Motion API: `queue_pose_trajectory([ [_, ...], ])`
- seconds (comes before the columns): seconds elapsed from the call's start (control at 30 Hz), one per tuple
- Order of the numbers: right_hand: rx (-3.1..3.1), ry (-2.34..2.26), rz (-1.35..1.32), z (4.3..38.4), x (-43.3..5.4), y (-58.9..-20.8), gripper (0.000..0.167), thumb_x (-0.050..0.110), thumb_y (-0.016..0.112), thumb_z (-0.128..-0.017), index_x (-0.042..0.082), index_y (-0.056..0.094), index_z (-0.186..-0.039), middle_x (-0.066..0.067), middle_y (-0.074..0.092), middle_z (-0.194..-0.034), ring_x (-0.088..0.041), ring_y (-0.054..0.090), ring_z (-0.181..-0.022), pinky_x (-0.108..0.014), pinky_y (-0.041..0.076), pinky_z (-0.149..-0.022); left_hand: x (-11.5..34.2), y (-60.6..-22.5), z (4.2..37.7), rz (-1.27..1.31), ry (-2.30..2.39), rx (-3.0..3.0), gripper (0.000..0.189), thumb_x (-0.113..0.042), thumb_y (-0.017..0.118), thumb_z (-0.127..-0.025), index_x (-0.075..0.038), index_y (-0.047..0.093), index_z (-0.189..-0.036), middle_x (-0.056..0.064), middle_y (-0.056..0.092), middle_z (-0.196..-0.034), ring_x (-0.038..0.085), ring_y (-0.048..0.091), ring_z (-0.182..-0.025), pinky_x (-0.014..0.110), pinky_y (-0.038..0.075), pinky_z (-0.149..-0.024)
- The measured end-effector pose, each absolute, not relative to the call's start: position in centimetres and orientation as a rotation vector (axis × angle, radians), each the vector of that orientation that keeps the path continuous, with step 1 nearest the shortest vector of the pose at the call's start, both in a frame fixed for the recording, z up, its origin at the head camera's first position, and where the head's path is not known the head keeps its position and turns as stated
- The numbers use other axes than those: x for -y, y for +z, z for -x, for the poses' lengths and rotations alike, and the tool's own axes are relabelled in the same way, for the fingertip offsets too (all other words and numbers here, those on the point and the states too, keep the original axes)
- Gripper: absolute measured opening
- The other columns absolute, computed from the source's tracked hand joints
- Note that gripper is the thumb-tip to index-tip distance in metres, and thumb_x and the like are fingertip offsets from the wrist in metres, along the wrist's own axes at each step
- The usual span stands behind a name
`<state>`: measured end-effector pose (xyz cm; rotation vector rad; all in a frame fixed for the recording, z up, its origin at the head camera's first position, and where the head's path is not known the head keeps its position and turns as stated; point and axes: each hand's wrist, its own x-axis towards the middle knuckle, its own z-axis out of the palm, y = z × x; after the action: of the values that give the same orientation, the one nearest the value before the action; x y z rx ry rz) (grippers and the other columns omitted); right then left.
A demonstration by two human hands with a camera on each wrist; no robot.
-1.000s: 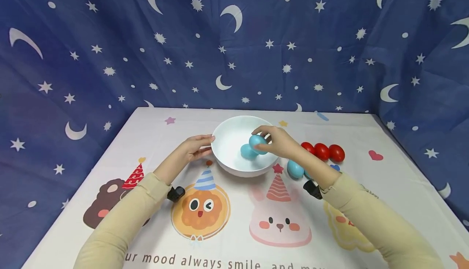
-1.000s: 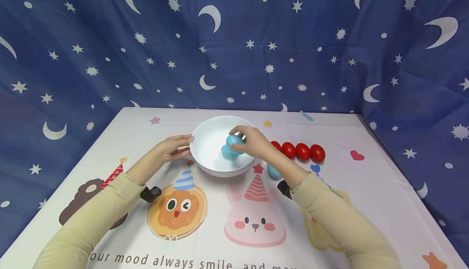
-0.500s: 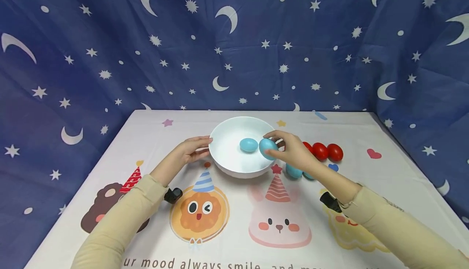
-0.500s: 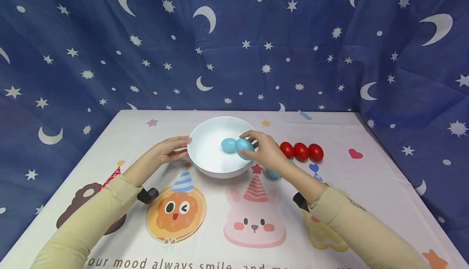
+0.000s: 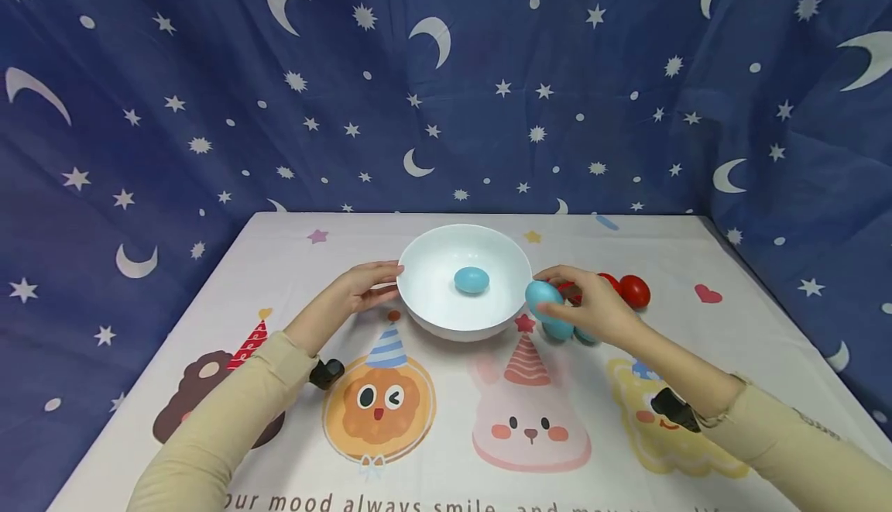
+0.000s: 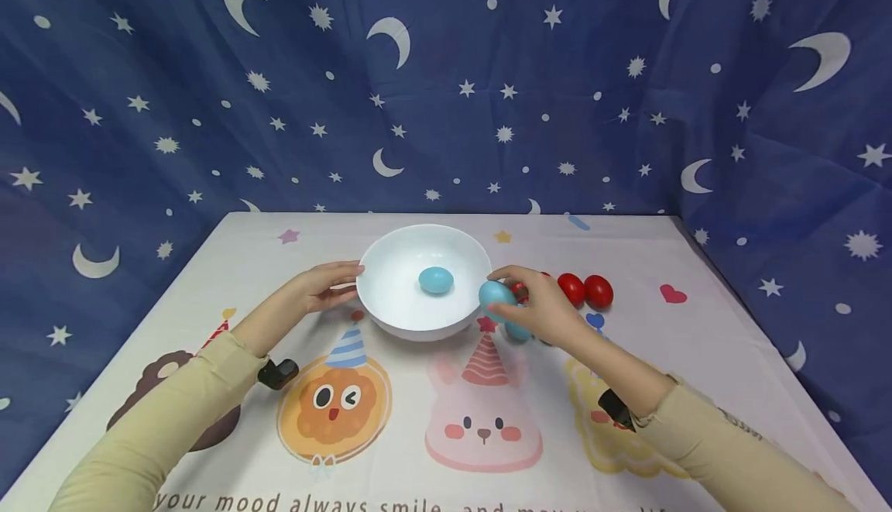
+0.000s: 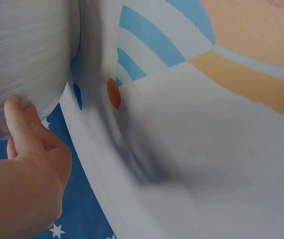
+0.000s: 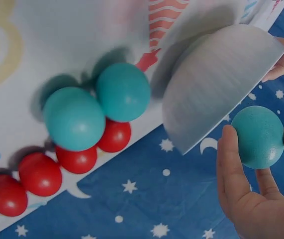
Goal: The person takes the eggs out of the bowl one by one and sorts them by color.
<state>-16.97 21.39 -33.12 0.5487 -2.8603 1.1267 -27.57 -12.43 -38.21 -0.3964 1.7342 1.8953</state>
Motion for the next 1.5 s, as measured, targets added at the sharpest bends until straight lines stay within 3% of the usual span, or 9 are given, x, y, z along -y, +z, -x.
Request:
queue_pose_trajectory([
  [0.23, 2.873, 1.06, -0.473, 15.7, -23.2, -33.0, 0.041, 0.021, 0.073, -0.083, 0.003, 0.06, -0.118, -0.013, 0.066, -0.105, -0.027, 0.06, -0.094, -0.037, 0.06, -0.078, 12.4, -38.4, 27.1, 0.399, 1.872, -1.765, 0.055, -0.012, 0.058, -0.093, -0.006, 0.037, -0.144, 0.012, 0.047, -0.128, 0.013, 0.059, -0.086, 0.015, 0.06, -0.073],
  [0.4, 2.893, 1.022, -0.409, 15.4, -24.7, -33.2, 0.041, 0.019, 0.072, -0.084, 0.002, 0.06, -0.118, -0.014, 0.065, -0.108, -0.028, 0.059, -0.096, -0.041, 0.06, -0.082, 12.5, -38.1, 27.0, 0.376, 1.901, -1.714, 0.056, -0.01, 0.056, -0.094, -0.008, 0.035, -0.145, 0.012, 0.047, -0.128, 0.012, 0.06, -0.086, 0.014, 0.059, -0.074],
  [0.63, 2.954, 1.049, -0.255, 15.5, -27.3, -34.2, 0.046, 0.03, 0.068, -0.088, 0.001, 0.057, -0.123, -0.018, 0.06, -0.108, -0.03, 0.059, -0.094, -0.021, 0.06, -0.069, 12.8, -37.2, 27.0, 0.364, 1.897, -1.732, 0.056, -0.006, 0.057, -0.093, -0.009, 0.036, -0.145, 0.005, 0.052, -0.11, 0.009, 0.063, -0.075, 0.014, 0.059, -0.072],
  [0.77, 2.952, 1.033, -0.241, 15.5, -28.3, -35.4, 0.046, 0.028, 0.068, -0.087, -0.001, 0.057, -0.121, -0.019, 0.061, -0.106, -0.028, 0.06, -0.091, -0.014, 0.056, -0.066, 12.8, -37.0, 26.7, 0.343, 1.864, -1.782, 0.057, -0.008, 0.059, -0.093, -0.007, 0.036, -0.145, 0.01, 0.051, -0.123, 0.009, 0.063, -0.08, 0.014, 0.059, -0.077],
  [0.97, 2.965, 0.994, -0.226, 15.9, -30.2, -36.8, 0.043, 0.021, 0.069, -0.086, -0.005, 0.058, -0.118, -0.022, 0.063, -0.102, -0.029, 0.062, -0.086, -0.023, 0.06, -0.062, 12.7, -37.3, 26.5, 0.312, 1.85, -1.802, 0.061, -0.011, 0.068, -0.087, -0.008, 0.041, -0.143, 0.013, 0.051, -0.133, 0.012, 0.064, -0.092, 0.016, 0.057, -0.084],
  [1.2, 3.052, 0.917, -0.171, 16.9, -31.2, -38.2, 0.045, 0.02, 0.069, -0.086, -0.009, 0.056, -0.117, -0.023, 0.061, -0.1, -0.03, 0.058, -0.085, -0.03, 0.061, -0.061, 11.8, -36.9, 26.6, 0.359, 1.847, -1.885, 0.053, -0.008, 0.06, -0.092, -0.008, 0.042, -0.142, 0.015, 0.053, -0.13, 0.004, 0.064, -0.07, 0.013, 0.059, -0.073],
  [1.37, 3.044, 0.851, -0.149, 17.4, -31.5, -38.9, 0.042, 0.018, 0.068, -0.085, -0.009, 0.057, -0.115, -0.021, 0.063, -0.094, -0.029, 0.057, -0.082, -0.034, 0.06, -0.064, 11.9, -37.1, 26.3, 0.362, 1.861, -1.907, 0.052, -0.009, 0.061, -0.092, -0.007, 0.044, -0.14, 0.017, 0.051, -0.135, 0.004, 0.066, -0.069, 0.015, 0.059, -0.073],
  [1.5, 3.055, 0.821, -0.154, 17.5, -31.7, -39.5, 0.042, 0.019, 0.069, -0.085, -0.01, 0.057, -0.112, -0.02, 0.062, -0.09, -0.027, 0.056, -0.079, -0.035, 0.059, -0.065, 12.0, -37.6, 26.1, 0.375, 1.869, -1.891, 0.051, -0.009, 0.061, -0.092, -0.006, 0.044, -0.14, 0.014, 0.059, -0.125, 0.004, 0.066, -0.068, 0.015, 0.06, -0.073],
])
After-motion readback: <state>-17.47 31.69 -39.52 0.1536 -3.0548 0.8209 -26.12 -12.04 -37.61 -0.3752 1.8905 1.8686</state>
